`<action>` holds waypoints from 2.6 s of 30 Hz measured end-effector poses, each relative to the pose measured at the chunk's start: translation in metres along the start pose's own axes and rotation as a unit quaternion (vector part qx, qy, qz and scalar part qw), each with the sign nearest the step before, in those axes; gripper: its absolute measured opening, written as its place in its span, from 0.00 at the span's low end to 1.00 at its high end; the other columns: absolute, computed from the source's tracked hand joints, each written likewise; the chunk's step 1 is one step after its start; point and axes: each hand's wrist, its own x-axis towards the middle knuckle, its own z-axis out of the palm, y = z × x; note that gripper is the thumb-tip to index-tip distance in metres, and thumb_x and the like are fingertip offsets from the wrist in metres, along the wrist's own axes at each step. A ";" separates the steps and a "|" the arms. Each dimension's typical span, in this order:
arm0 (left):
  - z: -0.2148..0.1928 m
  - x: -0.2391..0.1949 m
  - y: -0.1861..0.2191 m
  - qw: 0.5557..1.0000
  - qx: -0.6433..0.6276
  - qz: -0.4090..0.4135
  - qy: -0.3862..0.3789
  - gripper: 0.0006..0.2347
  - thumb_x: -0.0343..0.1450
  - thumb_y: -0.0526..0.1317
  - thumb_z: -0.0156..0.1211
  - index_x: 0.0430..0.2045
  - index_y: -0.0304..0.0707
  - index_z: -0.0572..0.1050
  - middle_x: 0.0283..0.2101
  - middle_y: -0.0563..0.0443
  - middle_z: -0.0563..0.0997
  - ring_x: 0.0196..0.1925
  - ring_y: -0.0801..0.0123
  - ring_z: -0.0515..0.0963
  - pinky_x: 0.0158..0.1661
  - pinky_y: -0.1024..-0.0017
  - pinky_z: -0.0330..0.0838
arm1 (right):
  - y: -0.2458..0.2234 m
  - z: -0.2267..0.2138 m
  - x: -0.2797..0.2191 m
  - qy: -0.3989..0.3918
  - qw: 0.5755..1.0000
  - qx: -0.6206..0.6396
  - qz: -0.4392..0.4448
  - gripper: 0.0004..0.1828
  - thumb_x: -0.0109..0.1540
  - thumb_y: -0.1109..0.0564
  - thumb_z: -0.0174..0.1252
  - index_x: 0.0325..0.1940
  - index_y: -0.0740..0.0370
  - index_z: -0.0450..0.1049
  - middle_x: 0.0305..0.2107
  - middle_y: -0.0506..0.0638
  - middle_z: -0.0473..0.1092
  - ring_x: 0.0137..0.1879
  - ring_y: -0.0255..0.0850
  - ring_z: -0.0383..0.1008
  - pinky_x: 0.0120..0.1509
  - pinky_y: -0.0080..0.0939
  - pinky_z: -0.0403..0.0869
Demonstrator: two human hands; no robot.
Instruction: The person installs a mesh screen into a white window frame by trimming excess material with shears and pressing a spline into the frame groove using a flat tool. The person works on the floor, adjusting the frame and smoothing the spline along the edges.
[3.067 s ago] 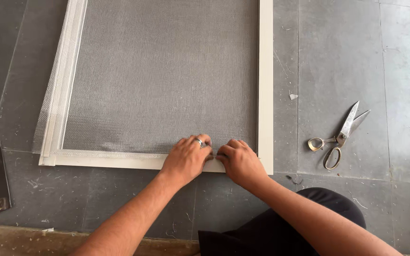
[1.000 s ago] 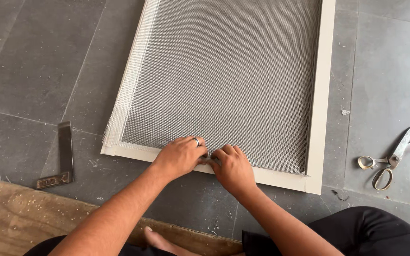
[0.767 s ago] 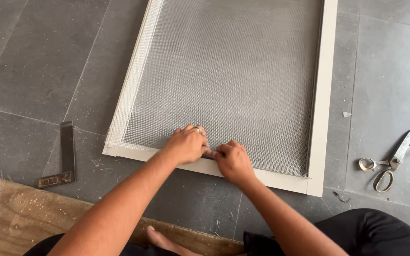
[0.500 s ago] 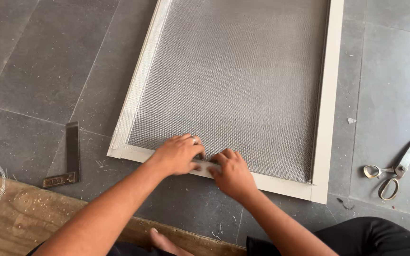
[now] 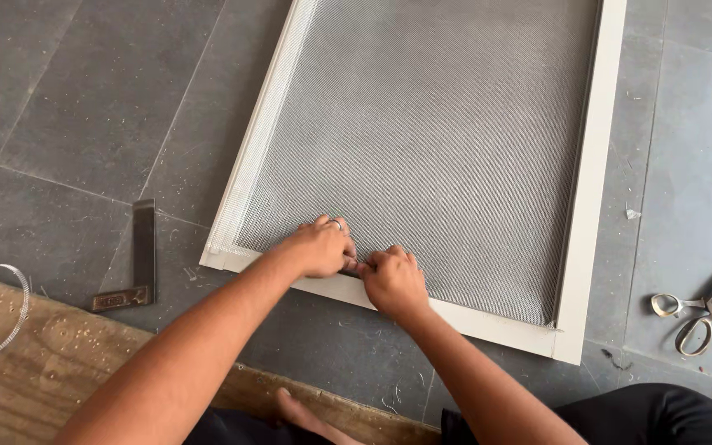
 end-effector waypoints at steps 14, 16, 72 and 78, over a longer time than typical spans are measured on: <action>0.012 -0.059 -0.052 0.968 0.118 0.140 0.170 0.09 0.70 0.39 0.61 0.42 0.46 0.78 0.52 0.56 0.78 0.58 0.65 0.76 0.58 0.59 0.68 | -0.030 0.028 -0.009 0.064 0.981 -0.009 -0.182 0.11 0.62 0.50 0.62 0.42 0.58 0.81 0.40 0.49 0.75 0.50 0.48 0.73 0.57 0.48 0.72; 0.011 -0.059 -0.051 0.970 0.134 0.126 0.162 0.07 0.71 0.37 0.59 0.40 0.45 0.79 0.53 0.56 0.77 0.57 0.66 0.75 0.58 0.60 0.69 | -0.034 0.032 -0.007 0.066 0.984 -0.018 -0.162 0.12 0.64 0.49 0.60 0.45 0.58 0.81 0.41 0.50 0.74 0.50 0.47 0.73 0.57 0.49 0.72; -0.026 -0.104 -0.150 0.978 0.157 0.066 0.116 0.15 0.58 0.51 0.72 0.35 0.54 0.83 0.50 0.57 0.73 0.59 0.65 0.69 0.56 0.61 0.63 | -0.119 0.079 0.019 0.019 0.983 -0.041 -0.177 0.15 0.61 0.44 0.62 0.41 0.56 0.80 0.41 0.53 0.73 0.52 0.50 0.72 0.58 0.54 0.69; -0.009 -0.114 -0.165 0.904 0.300 0.160 0.260 0.06 0.64 0.44 0.63 0.30 0.47 0.81 0.53 0.56 0.75 0.54 0.64 0.71 0.51 0.60 0.65 | -0.139 0.098 0.022 0.062 0.970 -0.016 -0.235 0.13 0.59 0.47 0.64 0.40 0.57 0.80 0.40 0.52 0.73 0.51 0.50 0.73 0.55 0.51 0.71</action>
